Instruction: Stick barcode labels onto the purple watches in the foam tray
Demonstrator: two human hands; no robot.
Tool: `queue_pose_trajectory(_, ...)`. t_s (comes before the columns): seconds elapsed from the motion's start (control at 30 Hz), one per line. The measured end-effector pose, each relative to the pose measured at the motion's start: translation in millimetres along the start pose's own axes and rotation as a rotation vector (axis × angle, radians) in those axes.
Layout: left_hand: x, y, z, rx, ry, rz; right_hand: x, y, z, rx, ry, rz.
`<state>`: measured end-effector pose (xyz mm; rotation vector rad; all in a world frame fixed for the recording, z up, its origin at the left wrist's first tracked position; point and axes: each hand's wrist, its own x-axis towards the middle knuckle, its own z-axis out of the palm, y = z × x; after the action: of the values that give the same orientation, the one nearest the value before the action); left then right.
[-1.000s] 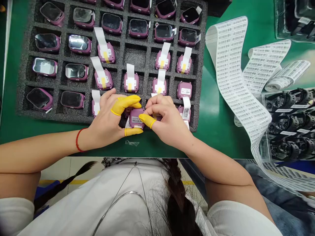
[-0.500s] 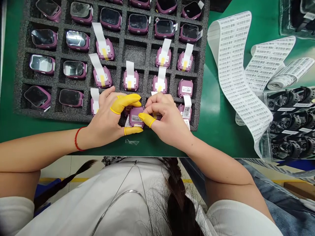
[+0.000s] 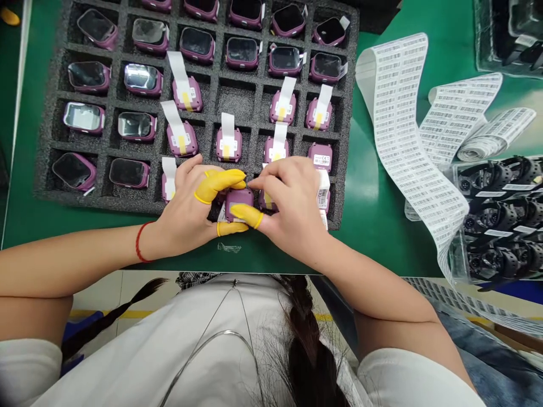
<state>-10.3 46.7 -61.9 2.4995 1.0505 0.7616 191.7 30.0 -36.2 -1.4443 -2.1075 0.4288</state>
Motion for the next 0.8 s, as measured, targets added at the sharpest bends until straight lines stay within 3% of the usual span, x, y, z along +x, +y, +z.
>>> queue_pose_trajectory(0.13,1,-1,-1.8,0.015,0.0,0.033,2,3,12,0.041,-0.098,0.041)
queue_pose_trajectory(0.33,12,-8,-28.6,-0.045,-0.377,0.13,7,6,13,0.156,-0.079,0.097)
queue_pose_trajectory(0.4,14,-9,-34.4,-0.066,-0.453,0.147,8,7,12,0.183,-0.077,0.108)
queue_pose_trajectory(0.8,12,4,-17.0,-0.004,-0.255,-0.003,8,5,6,0.313,-0.081,0.183)
